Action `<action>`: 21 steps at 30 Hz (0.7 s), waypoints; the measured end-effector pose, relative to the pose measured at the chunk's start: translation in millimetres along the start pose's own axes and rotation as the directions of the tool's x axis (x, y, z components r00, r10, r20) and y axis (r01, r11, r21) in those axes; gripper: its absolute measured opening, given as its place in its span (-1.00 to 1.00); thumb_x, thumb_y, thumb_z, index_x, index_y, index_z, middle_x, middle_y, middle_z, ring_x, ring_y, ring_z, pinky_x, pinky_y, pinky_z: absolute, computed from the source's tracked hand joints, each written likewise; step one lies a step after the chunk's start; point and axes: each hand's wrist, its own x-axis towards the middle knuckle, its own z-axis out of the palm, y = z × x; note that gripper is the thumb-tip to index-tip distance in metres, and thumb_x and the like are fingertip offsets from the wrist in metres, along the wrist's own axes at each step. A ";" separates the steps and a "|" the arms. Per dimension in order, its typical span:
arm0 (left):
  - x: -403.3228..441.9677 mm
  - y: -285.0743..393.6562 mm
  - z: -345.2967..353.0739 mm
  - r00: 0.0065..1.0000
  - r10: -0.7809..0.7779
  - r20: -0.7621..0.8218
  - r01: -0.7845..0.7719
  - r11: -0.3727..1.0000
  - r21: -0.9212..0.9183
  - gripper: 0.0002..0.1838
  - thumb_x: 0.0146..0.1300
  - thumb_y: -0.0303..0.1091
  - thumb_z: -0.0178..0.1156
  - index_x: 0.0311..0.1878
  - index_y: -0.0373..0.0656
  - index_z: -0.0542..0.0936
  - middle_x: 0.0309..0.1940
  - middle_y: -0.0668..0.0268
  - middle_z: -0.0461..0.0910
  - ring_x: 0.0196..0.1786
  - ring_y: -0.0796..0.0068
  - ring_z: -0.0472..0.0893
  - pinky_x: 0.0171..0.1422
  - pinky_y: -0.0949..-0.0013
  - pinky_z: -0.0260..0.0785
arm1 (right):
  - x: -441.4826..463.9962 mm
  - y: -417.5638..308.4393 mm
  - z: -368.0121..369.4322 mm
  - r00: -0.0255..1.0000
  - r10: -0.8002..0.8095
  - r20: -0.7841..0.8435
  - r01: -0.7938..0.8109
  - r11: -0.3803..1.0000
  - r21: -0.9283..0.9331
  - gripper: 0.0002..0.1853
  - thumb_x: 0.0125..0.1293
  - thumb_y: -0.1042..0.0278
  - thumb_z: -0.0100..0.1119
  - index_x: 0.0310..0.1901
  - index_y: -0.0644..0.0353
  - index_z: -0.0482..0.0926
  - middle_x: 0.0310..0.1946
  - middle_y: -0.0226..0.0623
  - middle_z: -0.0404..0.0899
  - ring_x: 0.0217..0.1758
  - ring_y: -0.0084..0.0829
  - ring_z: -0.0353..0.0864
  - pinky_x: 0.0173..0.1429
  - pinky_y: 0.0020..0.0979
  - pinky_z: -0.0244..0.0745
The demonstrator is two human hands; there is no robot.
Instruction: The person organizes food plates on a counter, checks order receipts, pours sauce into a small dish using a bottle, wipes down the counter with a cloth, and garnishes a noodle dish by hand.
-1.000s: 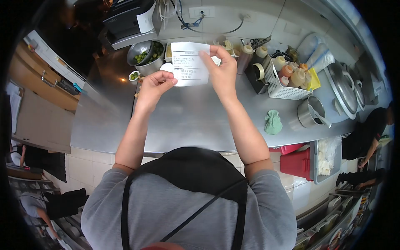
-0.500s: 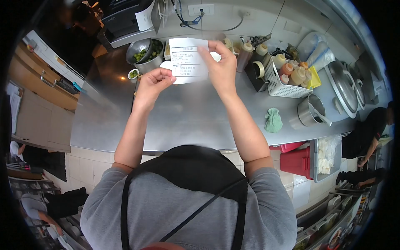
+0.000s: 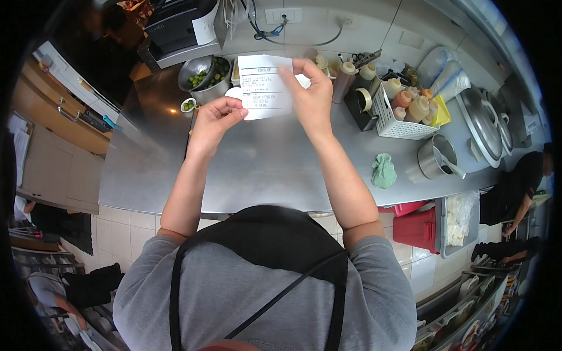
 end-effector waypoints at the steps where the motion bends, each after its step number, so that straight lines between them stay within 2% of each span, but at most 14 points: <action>1: -0.3 0.7 0.4 1.000 0.003 -0.001 -0.003 1.000 -0.004 -0.88 0.07 -0.47 0.18 -0.31 -0.26 0.51 -0.44 0.37 0.54 -0.33 0.67 0.49 -0.16 0.61 0.29 | -0.1 -0.5 0.1 1.000 0.003 -0.001 -0.003 1.000 0.003 -0.85 0.07 0.43 0.17 -0.32 0.30 0.53 -0.49 -0.45 0.52 -0.39 -0.71 0.41 -0.28 -0.64 0.30; 8: 0.7 -1.8 -0.6 1.000 0.002 -0.002 -0.002 1.000 -0.008 -0.87 0.07 -0.46 0.18 -0.29 -0.26 0.52 -0.42 0.36 0.54 -0.33 0.67 0.49 -0.15 0.61 0.30 | -1.4 0.0 -0.6 1.000 0.014 0.002 -0.014 1.000 0.005 -0.85 0.08 0.44 0.16 -0.32 0.31 0.53 -0.49 -0.45 0.52 -0.39 -0.72 0.41 -0.28 -0.64 0.30; 12: 0.7 0.4 2.2 1.000 -0.006 -0.011 0.006 1.000 0.007 -0.90 0.06 -0.50 0.18 -0.35 -0.21 0.47 -0.43 0.38 0.52 -0.33 0.68 0.48 -0.17 0.60 0.30 | -4.2 3.9 -2.0 0.998 0.041 0.039 -0.040 0.999 -0.014 -0.83 0.11 0.44 0.16 -0.28 0.34 0.51 -0.41 -0.40 0.53 -0.34 -0.70 0.42 -0.26 -0.67 0.28; 14: 3.8 -4.0 3.7 0.994 0.096 -0.057 -0.103 0.988 -0.119 -0.84 0.04 -0.58 0.17 -0.39 -0.14 0.38 -0.45 0.42 0.49 -0.35 0.71 0.45 -0.21 0.63 0.28 | -4.4 7.0 -1.2 0.996 0.046 0.074 -0.044 0.999 -0.032 -0.83 0.12 0.44 0.15 -0.27 0.34 0.50 -0.40 -0.39 0.53 -0.32 -0.68 0.43 -0.22 -0.67 0.29; 15: 7.3 -8.5 4.7 0.992 0.116 -0.056 -0.122 0.986 -0.117 -0.84 0.04 -0.58 0.17 -0.39 -0.14 0.38 -0.45 0.42 0.49 -0.35 0.71 0.45 -0.21 0.63 0.28 | -6.2 12.8 -0.1 0.994 0.046 0.095 -0.044 0.999 -0.026 -0.83 0.13 0.44 0.14 -0.27 0.34 0.51 -0.39 -0.38 0.53 -0.30 -0.67 0.43 -0.20 -0.66 0.30; 16: 10.4 -16.0 5.9 0.985 0.131 -0.114 -0.148 0.976 -0.158 -0.80 0.04 -0.61 0.16 -0.41 -0.12 0.34 -0.46 0.43 0.47 -0.36 0.72 0.44 -0.24 0.65 0.27 | -7.7 23.6 0.6 0.994 -0.006 0.112 0.013 0.998 -0.064 -0.79 0.13 0.46 0.13 -0.20 0.35 0.48 -0.35 -0.36 0.52 -0.27 -0.65 0.44 -0.15 -0.63 0.32; 17: 12.0 -22.7 7.0 0.976 0.138 -0.170 -0.171 0.965 -0.198 -0.76 0.03 -0.64 0.14 -0.42 -0.10 0.30 -0.47 0.45 0.45 -0.38 0.73 0.43 -0.26 0.67 0.26 | -12.3 26.3 4.1 0.990 0.015 0.139 -0.014 1.000 -0.005 -0.71 0.13 0.52 0.12 -0.08 0.33 0.42 -0.32 -0.35 0.51 -0.25 -0.65 0.44 -0.14 -0.61 0.33; 19: 12.4 -33.7 7.8 0.967 0.141 -0.211 -0.186 0.961 -0.207 -0.78 0.03 -0.66 0.13 -0.38 -0.13 0.32 -0.45 0.45 0.44 -0.40 0.74 0.41 -0.29 0.68 0.25 | -27.3 24.4 11.2 0.988 0.086 0.125 -0.100 0.989 0.109 -0.61 0.10 0.61 0.08 0.02 0.29 0.37 -0.30 -0.34 0.50 -0.25 -0.65 0.44 -0.15 -0.61 0.34; 20: 12.8 -42.6 7.5 0.971 0.125 -0.203 -0.166 0.966 -0.199 -0.79 0.02 -0.67 0.12 -0.35 -0.15 0.34 -0.42 0.45 0.44 -0.40 0.75 0.40 -0.30 0.67 0.24 | -33.8 34.5 9.3 0.989 0.078 0.123 -0.092 0.990 0.109 -0.61 0.10 0.61 0.08 0.02 0.29 0.37 -0.30 -0.34 0.50 -0.25 -0.65 0.44 -0.15 -0.61 0.34; 21: 12.3 -52.3 7.2 0.975 0.107 -0.196 -0.145 0.971 -0.190 -0.78 0.02 -0.67 0.12 -0.31 -0.17 0.36 -0.40 0.45 0.44 -0.41 0.76 0.40 -0.31 0.67 0.24 | -41.3 53.6 6.3 0.982 0.092 0.164 -0.092 0.996 -0.005 -0.58 0.09 0.65 0.06 0.04 0.26 0.36 -0.30 -0.34 0.50 -0.27 -0.65 0.44 -0.17 -0.62 0.34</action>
